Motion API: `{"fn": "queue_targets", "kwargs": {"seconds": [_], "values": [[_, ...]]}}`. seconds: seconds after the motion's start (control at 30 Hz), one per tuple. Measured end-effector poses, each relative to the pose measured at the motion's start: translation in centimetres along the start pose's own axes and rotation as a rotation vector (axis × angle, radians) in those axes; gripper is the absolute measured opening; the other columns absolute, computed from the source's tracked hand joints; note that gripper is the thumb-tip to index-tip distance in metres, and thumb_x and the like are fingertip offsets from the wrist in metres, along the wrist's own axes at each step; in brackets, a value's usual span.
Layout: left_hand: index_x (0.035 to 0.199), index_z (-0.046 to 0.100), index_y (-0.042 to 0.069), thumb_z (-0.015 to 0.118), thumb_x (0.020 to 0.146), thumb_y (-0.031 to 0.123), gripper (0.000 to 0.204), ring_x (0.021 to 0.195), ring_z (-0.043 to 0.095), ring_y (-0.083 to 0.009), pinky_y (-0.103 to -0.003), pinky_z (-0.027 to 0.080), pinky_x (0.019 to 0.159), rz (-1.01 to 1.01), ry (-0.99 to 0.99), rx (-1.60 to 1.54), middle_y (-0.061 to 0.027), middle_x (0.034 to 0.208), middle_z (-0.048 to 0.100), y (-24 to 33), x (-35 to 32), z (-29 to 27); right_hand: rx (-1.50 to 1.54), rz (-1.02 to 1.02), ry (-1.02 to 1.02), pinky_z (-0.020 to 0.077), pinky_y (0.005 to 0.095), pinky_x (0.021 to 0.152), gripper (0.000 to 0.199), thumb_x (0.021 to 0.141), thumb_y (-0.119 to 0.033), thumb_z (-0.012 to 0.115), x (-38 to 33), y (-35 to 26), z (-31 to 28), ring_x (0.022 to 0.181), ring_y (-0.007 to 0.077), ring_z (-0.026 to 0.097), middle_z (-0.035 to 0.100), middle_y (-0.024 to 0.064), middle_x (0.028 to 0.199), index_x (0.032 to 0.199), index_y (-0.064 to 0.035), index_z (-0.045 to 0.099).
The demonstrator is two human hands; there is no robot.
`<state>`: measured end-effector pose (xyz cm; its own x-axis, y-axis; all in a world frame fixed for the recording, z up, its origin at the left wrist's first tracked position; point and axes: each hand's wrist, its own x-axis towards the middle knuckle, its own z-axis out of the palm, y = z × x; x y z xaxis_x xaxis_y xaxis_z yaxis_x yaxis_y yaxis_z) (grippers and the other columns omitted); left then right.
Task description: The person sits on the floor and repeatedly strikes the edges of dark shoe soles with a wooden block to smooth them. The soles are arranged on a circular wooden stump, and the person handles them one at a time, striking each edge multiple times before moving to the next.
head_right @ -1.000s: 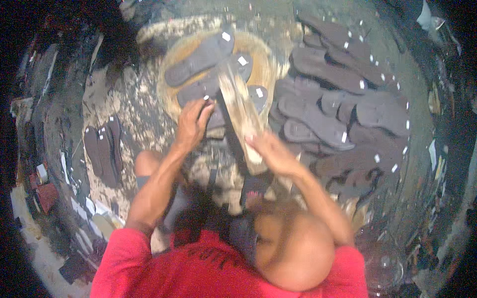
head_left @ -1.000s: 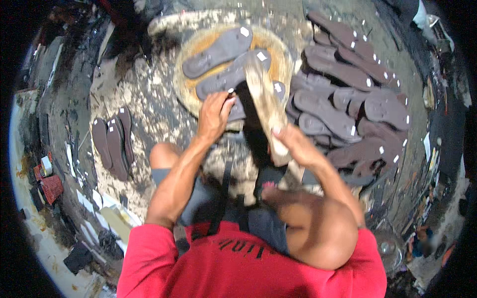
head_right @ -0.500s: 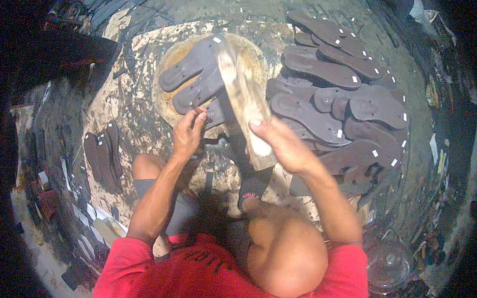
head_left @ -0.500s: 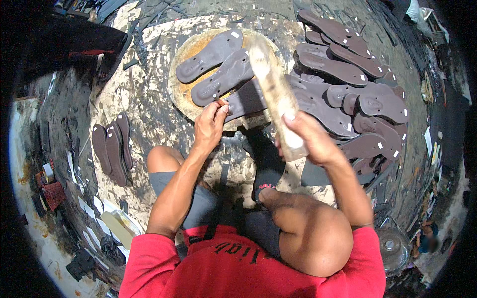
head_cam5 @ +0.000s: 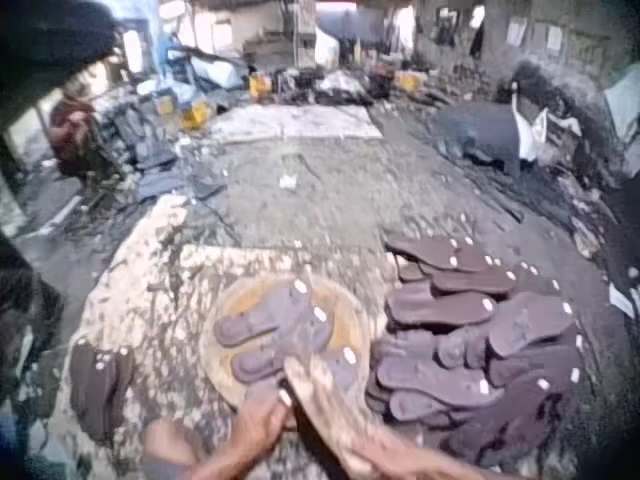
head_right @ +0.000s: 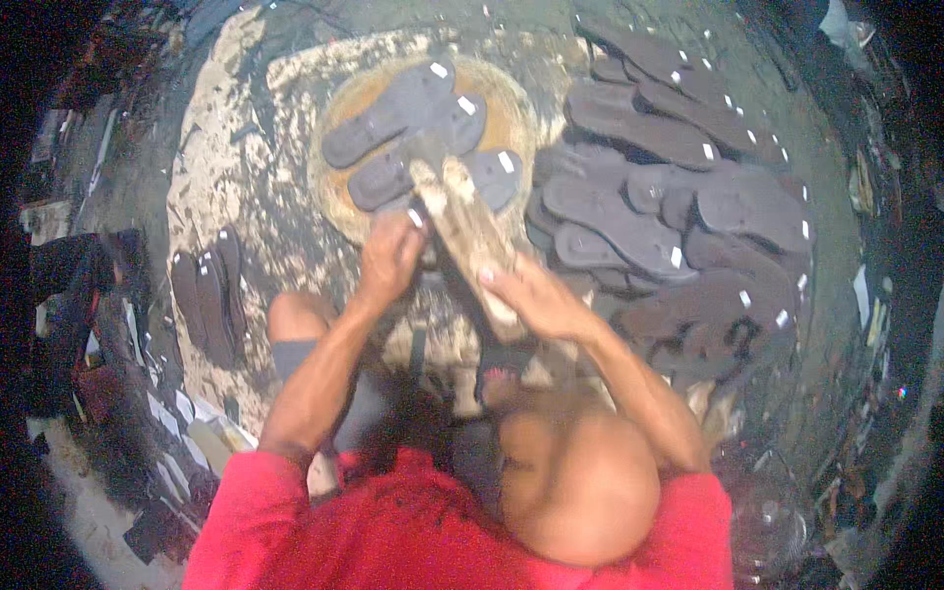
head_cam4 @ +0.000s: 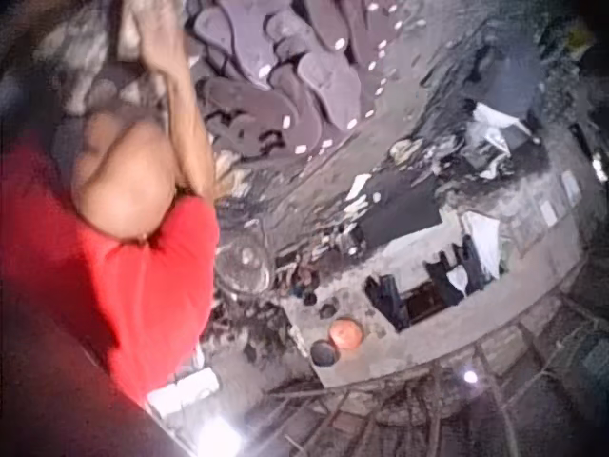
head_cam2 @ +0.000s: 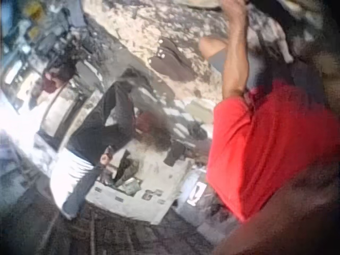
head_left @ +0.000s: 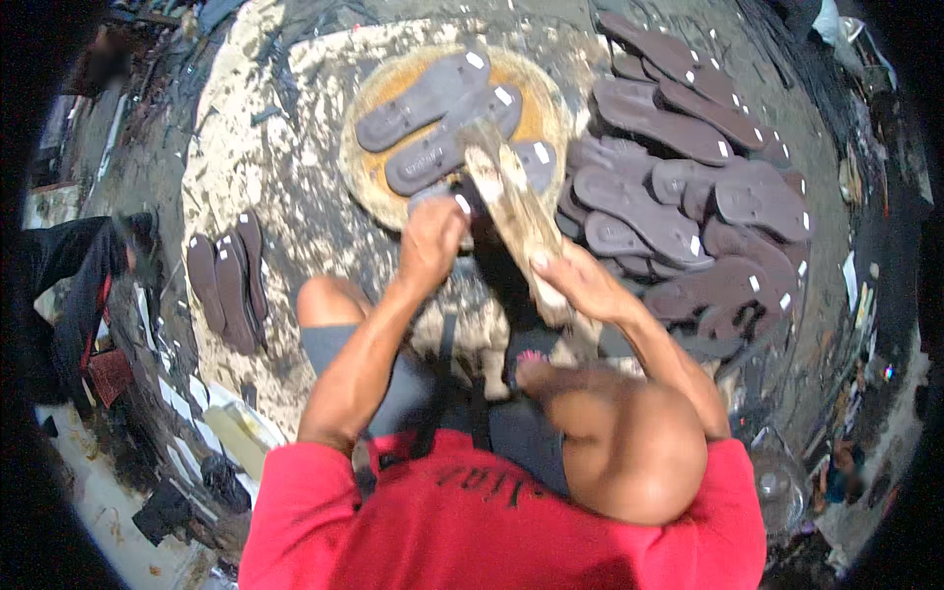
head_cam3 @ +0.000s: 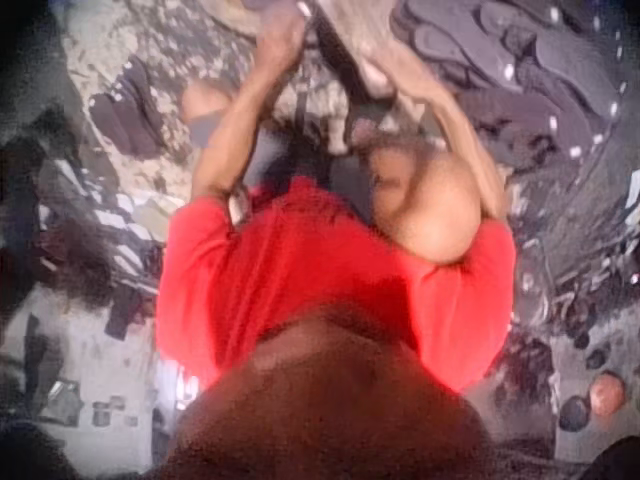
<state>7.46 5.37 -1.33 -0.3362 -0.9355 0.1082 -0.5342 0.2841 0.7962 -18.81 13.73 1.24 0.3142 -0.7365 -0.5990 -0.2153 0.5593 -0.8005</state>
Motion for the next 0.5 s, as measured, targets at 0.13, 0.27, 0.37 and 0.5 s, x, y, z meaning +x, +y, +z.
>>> {"fn": "queue_targets", "kwargs": {"seconds": [0.13, 0.27, 0.37, 0.5], "values": [[0.109, 0.067, 0.003, 0.060, 0.109, 0.030, 0.028, 0.085, 0.066, -0.0112, -0.024, 0.054, 0.067, -0.284, 0.431, -0.617, -0.0058, 0.097, 0.070, 3.1, 3.2, -2.8, -0.089, -0.182, 0.022, 0.0371, 0.0397, 0.116, 0.072, 0.107, -0.054, 0.050, -0.1, 1.6, 0.6, 0.134, 0.0272, 0.053, 0.059, 0.0211, 0.144, 0.149, 0.0039, 0.047], [0.111, 0.069, 0.002, 0.063, 0.103, 0.023, 0.023, 0.091, 0.070, -0.0331, -0.042, 0.056, 0.080, -0.230, -0.238, -0.006, -0.0195, 0.099, 0.071, 5.6, 0.3, -3.1, 0.137, -0.357, 0.164, 0.0490, 0.0293, 0.095, 0.057, 0.101, -0.028, 0.068, 0.7, 0.4, 2.7, 0.108, 0.0114, 0.058, 0.064, 0.0035, 0.122, 0.146, 0.0015, 0.048], [0.111, 0.069, 0.005, 0.072, 0.095, 0.030, 0.029, 0.096, 0.068, -0.0396, -0.047, 0.054, 0.086, 0.161, -0.524, -0.086, -0.0185, 0.102, 0.070, 4.8, -1.8, -0.4, -0.244, -0.407, 0.465, 0.0491, 0.0318, 0.098, 0.063, 0.097, -0.026, 0.074, 1.7, 0.1, 2.6, 0.110, 0.0137, 0.061, 0.065, 0.0066, 0.122, 0.147, 0.0007, 0.046], [0.134, 0.063, 0.011, 0.077, 0.090, 0.036, 0.053, 0.122, 0.054, -0.0413, -0.053, 0.042, 0.103, 0.306, -0.139, 0.378, -0.0207, 0.133, 0.059, 0.2, 0.4, -0.7, 0.202, -0.293, 0.430, 0.0562, 0.0348, 0.082, 0.059, 0.097, -0.029, 0.074, 1.8, 0.1, 0.6, 0.090, 0.0201, 0.070, 0.071, 0.0125, 0.102, 0.138, 0.0035, 0.046]]}}
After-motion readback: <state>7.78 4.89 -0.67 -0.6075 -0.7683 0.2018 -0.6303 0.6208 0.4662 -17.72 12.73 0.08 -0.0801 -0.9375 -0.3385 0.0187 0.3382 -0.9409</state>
